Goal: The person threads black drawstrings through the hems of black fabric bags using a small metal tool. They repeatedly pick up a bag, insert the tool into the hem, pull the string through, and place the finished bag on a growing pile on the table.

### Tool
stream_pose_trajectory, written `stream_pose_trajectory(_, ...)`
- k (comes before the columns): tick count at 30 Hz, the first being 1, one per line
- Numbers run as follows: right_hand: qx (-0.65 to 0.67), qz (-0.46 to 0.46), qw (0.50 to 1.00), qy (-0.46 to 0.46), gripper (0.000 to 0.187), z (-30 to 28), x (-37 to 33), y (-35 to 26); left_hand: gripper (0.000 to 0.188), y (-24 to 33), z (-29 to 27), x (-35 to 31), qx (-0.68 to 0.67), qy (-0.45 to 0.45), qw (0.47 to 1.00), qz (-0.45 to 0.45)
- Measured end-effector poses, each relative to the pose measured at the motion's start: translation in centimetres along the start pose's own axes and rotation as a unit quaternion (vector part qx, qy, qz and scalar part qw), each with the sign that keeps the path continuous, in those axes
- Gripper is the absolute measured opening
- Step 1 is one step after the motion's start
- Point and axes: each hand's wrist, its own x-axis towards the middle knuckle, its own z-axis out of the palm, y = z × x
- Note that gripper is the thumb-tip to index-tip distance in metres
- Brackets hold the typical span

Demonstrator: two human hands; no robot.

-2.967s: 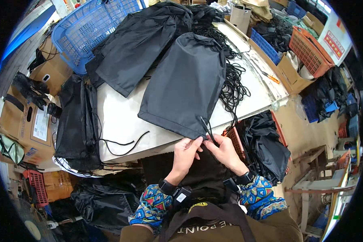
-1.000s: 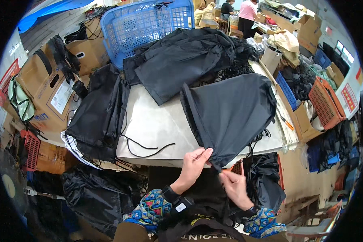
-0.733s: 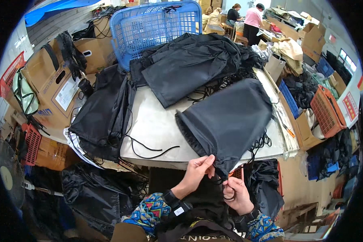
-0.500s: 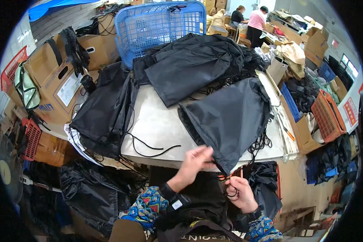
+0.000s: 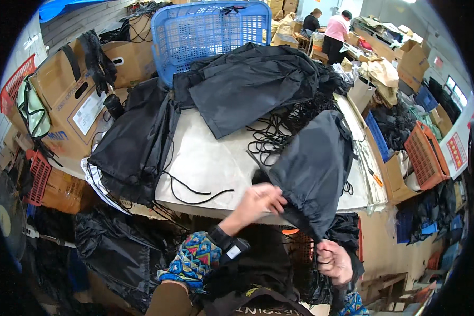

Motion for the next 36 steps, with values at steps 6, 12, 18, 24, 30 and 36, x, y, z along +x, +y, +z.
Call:
stream_pose_trajectory(6,-0.416,-0.282,0.856,0.117,0.020,3.5,5.9,3.1,0.020,-1.3,3.7,-1.4,-0.189,0.043,0.979,-0.061)
stream_pose_trajectory(12,-0.668,-0.491,0.559,0.010,0.015,9.5,5.1,-3.3,0.017,-1.0,2.0,-1.1,0.166,0.164,0.956,0.175)
stream_pose_trajectory(18,-0.452,-0.605,0.655,0.003,0.023,16.8,6.6,-11.2,0.025,0.8,2.2,-1.9,0.363,0.155,0.890,0.229)
stream_pose_trajectory(24,-0.158,-0.792,0.588,0.044,0.012,11.7,0.3,-19.6,0.027,3.5,-7.1,-4.5,0.613,0.230,0.738,0.165)
stream_pose_trajectory(30,-0.099,-0.755,0.645,0.065,0.019,10.6,0.1,-17.5,0.067,5.7,-7.9,-2.4,0.686,0.213,0.651,0.244)
stream_pose_trajectory(36,-0.189,-0.761,0.621,0.007,0.022,14.5,0.6,-14.1,0.076,2.6,-0.8,8.4,0.556,0.085,0.809,0.168)
